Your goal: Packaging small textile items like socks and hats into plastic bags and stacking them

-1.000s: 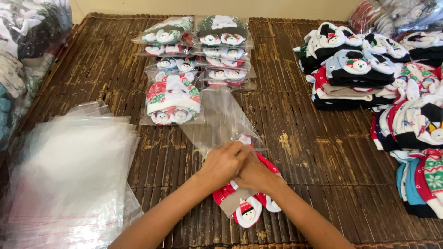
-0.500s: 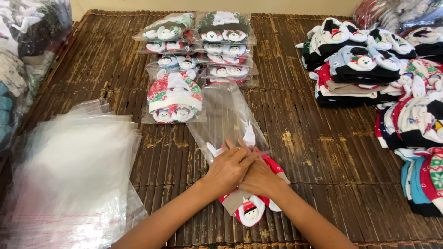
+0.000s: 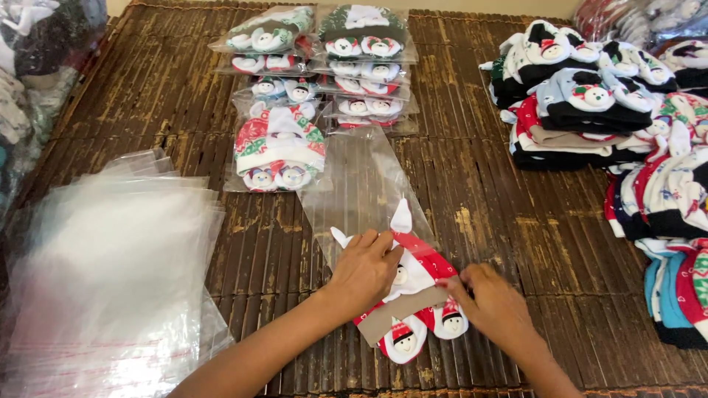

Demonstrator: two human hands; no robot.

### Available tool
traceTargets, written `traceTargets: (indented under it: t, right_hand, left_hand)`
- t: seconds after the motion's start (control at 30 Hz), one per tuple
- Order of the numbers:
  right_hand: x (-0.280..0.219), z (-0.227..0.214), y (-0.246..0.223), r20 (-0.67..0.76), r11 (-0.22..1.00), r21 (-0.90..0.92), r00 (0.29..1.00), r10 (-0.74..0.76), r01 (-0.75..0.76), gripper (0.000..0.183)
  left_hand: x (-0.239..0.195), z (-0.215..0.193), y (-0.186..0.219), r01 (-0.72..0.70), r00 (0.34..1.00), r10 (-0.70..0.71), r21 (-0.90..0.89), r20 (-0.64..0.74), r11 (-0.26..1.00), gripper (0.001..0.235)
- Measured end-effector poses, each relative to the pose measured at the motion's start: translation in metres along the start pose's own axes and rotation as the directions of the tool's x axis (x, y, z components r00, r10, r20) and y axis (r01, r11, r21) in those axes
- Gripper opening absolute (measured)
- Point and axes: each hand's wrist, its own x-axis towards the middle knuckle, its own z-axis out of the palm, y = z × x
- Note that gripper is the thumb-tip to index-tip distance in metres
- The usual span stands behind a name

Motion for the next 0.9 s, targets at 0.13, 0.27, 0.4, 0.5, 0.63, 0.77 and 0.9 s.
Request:
traceTargets:
  t: [0.13, 0.27, 0.4, 0.5, 0.63, 0.77, 0.9]
  right_hand:
    - [0.003, 0.007, 0.000, 0.020, 0.955, 0.288, 0.997, -0.076, 0.067, 0.054]
    - [0.013, 0.013, -0.009, 0.084, 0.750, 0.661, 0.995, -0.048, -0.020, 0.026]
    - [0.027, 0.028, -0.014, 0.017, 0.401, 0.916, 0.998, -0.054, 0.006, 0.019]
    - [0.036, 0.012, -0.019, -0.047, 0.469, 0.883, 0.996, 0.070, 0.009, 0.026]
    - [0.048, 0.019, -0.019, -0.081, 0.237, 0.971, 0.970, 0.231, 0.025, 0.037]
    - [0.040, 0.015, -0.009, 0.228, -0.382, 0.911, 0.963, 0.144, -0.159, 0.040]
    - [0.025, 0.036, -0.010, 0.272, -0.463, 0.866, 0.955, 0.121, -0.188, 0.039]
  left_hand:
    - [-0.007, 0.013, -0.005, 0.009, 0.999, -0.007, -0.061, 0.037, 0.998, 0.029]
    - [-0.016, 0.032, -0.014, 0.094, 0.983, -0.058, -0.210, 0.173, 0.973, 0.041]
    - [-0.007, 0.031, -0.014, 0.219, 0.968, -0.161, -0.331, 0.194, 0.918, 0.047]
    - [-0.007, 0.040, -0.020, 0.252, 0.963, -0.200, -0.337, 0.181, 0.907, 0.039]
    - [-0.009, 0.063, -0.020, 0.253, 0.967, -0.233, -0.315, 0.100, 0.915, 0.043]
    - [-0.009, 0.066, -0.009, 0.253, 0.967, -0.240, -0.244, 0.082, 0.936, 0.039]
    - [-0.012, 0.070, -0.005, 0.244, 0.970, -0.238, -0.155, 0.055, 0.957, 0.048]
